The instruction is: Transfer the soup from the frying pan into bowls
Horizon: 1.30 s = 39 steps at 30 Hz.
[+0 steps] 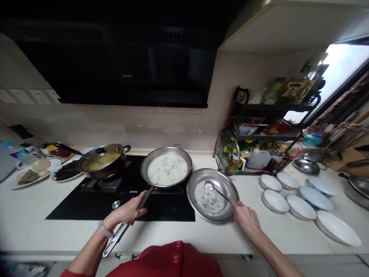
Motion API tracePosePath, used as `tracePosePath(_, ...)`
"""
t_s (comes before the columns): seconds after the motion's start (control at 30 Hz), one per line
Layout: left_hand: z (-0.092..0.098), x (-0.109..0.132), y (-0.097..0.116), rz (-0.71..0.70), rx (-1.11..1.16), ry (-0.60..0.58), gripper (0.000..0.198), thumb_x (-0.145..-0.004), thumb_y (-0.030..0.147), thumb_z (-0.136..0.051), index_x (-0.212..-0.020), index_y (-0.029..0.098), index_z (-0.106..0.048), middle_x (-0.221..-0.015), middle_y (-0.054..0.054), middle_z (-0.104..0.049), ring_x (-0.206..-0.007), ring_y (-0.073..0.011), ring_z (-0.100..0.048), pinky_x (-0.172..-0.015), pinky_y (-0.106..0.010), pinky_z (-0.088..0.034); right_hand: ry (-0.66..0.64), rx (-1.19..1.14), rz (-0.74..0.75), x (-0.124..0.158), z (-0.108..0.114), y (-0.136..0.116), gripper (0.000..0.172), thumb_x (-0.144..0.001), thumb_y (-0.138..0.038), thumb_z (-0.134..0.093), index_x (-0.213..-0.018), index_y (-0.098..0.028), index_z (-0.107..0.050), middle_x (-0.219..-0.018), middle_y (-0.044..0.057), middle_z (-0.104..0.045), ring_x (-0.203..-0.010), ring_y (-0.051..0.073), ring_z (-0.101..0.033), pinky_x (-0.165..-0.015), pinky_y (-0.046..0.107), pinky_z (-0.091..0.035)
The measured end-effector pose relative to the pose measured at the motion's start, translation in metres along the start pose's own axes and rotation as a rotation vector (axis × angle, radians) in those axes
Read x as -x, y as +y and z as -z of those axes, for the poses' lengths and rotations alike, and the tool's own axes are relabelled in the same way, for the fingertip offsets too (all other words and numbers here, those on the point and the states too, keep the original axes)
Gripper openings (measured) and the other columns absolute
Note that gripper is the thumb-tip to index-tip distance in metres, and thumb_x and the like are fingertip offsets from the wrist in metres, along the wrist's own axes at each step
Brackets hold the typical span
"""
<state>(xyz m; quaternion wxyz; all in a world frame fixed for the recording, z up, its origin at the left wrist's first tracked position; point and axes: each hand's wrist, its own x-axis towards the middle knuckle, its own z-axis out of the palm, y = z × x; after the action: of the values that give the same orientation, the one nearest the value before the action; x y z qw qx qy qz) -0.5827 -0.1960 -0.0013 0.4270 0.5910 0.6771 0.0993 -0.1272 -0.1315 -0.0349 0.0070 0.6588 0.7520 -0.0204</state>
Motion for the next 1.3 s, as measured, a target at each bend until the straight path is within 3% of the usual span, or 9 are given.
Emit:
tracePosePath(0.13, 0.001, 0.002, 0.003, -0.007, -0.024, -0.001, 0.085, -0.078, 0.027, -0.051, -0.149, 0.008, -0.01, -0.105, -0.018, -0.062, -0.051, -0.015, -0.059, -0.042, -0.024, -0.043, 0.05, 0.167, 0.029, 0.01, -0.005, -0.003, 0.056, -0.079, -0.007, -0.042, -0.13, -0.025, -0.058, -0.107, 0.016, -0.069, -0.068, 0.023, -0.069, -0.06, 0.033, -0.048)
tracePosePath(0.3, 0.003, 0.004, 0.007, -0.022, -0.032, -0.003, 0.082, -0.078, 0.025, -0.051, -0.148, 0.005, -0.013, -0.099, -0.017, -0.064, -0.05, -0.0156, -0.059, -0.042, -0.025, -0.043, 0.181, -0.202, -0.1, -0.019, 0.026, -0.016, 0.042, -0.09, -0.027, -0.039, -0.125, -0.024, -0.062, -0.105, 0.01, -0.073, -0.089, 0.026, -0.069, -0.075, 0.033, -0.05)
tracePosePath(0.4, 0.003, 0.005, 0.007, -0.017, -0.017, -0.012, 0.082, -0.078, 0.025, -0.05, -0.148, 0.007, -0.012, -0.094, -0.015, -0.065, -0.05, -0.0158, -0.059, -0.042, -0.024, -0.042, 0.185, -0.377, -0.043, -0.042, 0.054, -0.042, 0.04, -0.088, -0.029, -0.045, -0.121, -0.021, -0.066, -0.102, 0.008, -0.074, -0.095, 0.025, -0.068, -0.083, 0.032, -0.049)
tracePosePath(0.53, 0.002, 0.003, 0.006, -0.031, -0.031, -0.009, 0.079, -0.078, 0.023, -0.05, -0.147, 0.007, -0.015, -0.088, -0.012, -0.066, -0.051, -0.0169, -0.06, -0.044, -0.024, -0.042, 0.147, -0.325, 0.099, -0.067, 0.078, -0.092, 0.039, -0.087, -0.023, -0.047, -0.121, -0.02, -0.066, -0.113, 0.01, -0.071, -0.105, 0.024, -0.064, -0.091, 0.031, -0.045)
tracePosePath(0.67, 0.001, 0.001, 0.003, -0.056, -0.033, 0.002, 0.076, -0.077, 0.021, -0.051, -0.145, 0.007, -0.02, -0.077, -0.009, -0.066, -0.051, -0.0181, -0.061, -0.045, -0.024, -0.042, 0.029, -0.136, 0.123, -0.089, 0.077, -0.134, 0.04, -0.089, -0.02, -0.041, -0.123, -0.02, -0.063, -0.103, 0.016, -0.072, -0.097, 0.027, -0.066, -0.082, 0.034, -0.045)
tracePosePath(0.77, 0.001, 0.002, 0.005, -0.043, -0.042, 0.011, 0.078, -0.077, 0.022, -0.051, -0.146, 0.006, -0.018, -0.079, -0.009, -0.067, -0.053, -0.0186, -0.062, -0.047, -0.025, -0.044, -0.018, -0.105, 0.117, -0.102, 0.068, -0.152, 0.039, -0.087, -0.015, -0.041, -0.119, -0.017, -0.064, -0.101, 0.018, -0.071, -0.099, 0.028, -0.065, -0.082, 0.034, -0.044)
tracePosePath(1.0, 0.004, 0.007, 0.012, -0.009, -0.079, 0.015, 0.082, -0.077, 0.025, -0.053, -0.149, 0.004, -0.018, -0.092, -0.014, -0.069, -0.063, -0.021, -0.066, -0.056, -0.027, -0.048, -0.088, -0.329, 0.069, -0.127, 0.061, -0.159, 0.034, -0.079, -0.015, -0.054, -0.106, -0.022, -0.072, -0.108, 0.009, -0.071, -0.104, 0.022, -0.063, -0.084, 0.027, -0.044)
tracePosePath(1.17, 0.005, 0.009, 0.014, -0.025, -0.082, 0.034, 0.083, -0.077, 0.025, -0.053, -0.149, 0.001, -0.018, -0.111, -0.023, -0.064, -0.06, -0.0212, -0.065, -0.056, -0.03, -0.049, -0.135, -0.523, -0.015, -0.133, 0.065, -0.154, 0.027, -0.071, -0.014, -0.06, -0.094, -0.016, -0.075, -0.082, 0.005, -0.072, -0.081, 0.017, -0.066, -0.071, 0.022, -0.046)
tracePosePath(1.3, 0.004, 0.007, 0.012, -0.024, -0.061, 0.002, 0.084, -0.077, 0.023, -0.051, -0.148, 0.001, -0.013, -0.086, -0.015, -0.068, -0.054, -0.0217, -0.063, -0.049, -0.029, -0.046, -0.174, -0.659, -0.029, -0.128, 0.069, -0.15, 0.024, -0.066, -0.012, -0.063, -0.087, -0.013, -0.075, -0.066, 0.002, -0.067, -0.064, 0.013, -0.06, -0.061, 0.021, -0.043)
